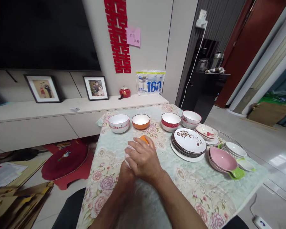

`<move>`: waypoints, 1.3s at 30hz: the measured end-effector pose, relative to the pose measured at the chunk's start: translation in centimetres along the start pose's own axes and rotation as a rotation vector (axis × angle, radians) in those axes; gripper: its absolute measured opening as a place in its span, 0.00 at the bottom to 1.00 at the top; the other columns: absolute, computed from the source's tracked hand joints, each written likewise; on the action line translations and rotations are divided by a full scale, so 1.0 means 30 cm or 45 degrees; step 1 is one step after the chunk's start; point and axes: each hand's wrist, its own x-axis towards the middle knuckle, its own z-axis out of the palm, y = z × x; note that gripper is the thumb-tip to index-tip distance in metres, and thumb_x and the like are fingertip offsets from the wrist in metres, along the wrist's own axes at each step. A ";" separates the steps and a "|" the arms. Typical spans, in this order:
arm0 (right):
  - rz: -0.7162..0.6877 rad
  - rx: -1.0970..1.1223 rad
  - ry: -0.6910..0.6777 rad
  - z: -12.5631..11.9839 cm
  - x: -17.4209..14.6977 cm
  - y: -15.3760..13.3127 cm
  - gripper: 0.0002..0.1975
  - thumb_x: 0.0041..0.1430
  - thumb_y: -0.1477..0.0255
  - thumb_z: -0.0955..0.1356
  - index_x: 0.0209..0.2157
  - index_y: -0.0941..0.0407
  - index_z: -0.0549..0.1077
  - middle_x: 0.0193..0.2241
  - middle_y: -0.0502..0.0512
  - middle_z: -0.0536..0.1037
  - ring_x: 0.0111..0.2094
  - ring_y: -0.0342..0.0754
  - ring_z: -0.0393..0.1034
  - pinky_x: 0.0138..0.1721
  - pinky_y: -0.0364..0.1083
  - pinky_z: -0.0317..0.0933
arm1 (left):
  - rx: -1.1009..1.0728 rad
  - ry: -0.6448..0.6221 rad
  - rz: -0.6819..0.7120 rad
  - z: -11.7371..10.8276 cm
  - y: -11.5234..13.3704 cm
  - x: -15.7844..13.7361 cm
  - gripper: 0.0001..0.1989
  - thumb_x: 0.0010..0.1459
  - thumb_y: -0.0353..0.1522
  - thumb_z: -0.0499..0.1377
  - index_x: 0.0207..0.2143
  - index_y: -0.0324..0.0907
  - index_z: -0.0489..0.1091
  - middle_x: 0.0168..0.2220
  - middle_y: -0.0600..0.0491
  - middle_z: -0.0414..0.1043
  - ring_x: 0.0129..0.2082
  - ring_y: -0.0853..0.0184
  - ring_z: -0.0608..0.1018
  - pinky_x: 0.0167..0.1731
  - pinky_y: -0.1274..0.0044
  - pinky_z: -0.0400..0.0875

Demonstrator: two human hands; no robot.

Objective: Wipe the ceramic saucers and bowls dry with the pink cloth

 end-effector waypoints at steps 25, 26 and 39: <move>0.351 0.275 -0.289 -0.107 0.071 0.101 0.15 0.65 0.66 0.63 0.45 0.54 0.78 0.46 0.58 0.79 0.49 0.55 0.71 0.53 0.55 0.61 | -0.401 -0.282 -0.140 -0.013 0.008 -0.019 0.21 0.45 0.33 0.68 0.43 0.37 0.71 0.36 0.51 0.78 0.34 0.62 0.77 0.37 0.74 0.70; 0.495 0.421 -0.283 -0.115 0.078 0.138 0.14 0.64 0.65 0.64 0.42 0.54 0.79 0.43 0.56 0.80 0.45 0.54 0.73 0.50 0.53 0.63 | -0.440 -0.300 -0.178 -0.012 0.009 -0.023 0.21 0.45 0.34 0.69 0.42 0.37 0.71 0.35 0.51 0.77 0.33 0.64 0.77 0.36 0.75 0.70; 1.218 1.327 -0.012 -0.044 -0.054 0.261 0.19 0.55 0.57 0.67 0.24 0.58 0.76 0.23 0.58 0.80 0.26 0.52 0.77 0.28 0.47 0.68 | -0.767 -0.504 -0.311 -0.031 0.053 -0.019 0.26 0.42 0.34 0.72 0.45 0.35 0.73 0.39 0.45 0.78 0.39 0.60 0.79 0.40 0.72 0.70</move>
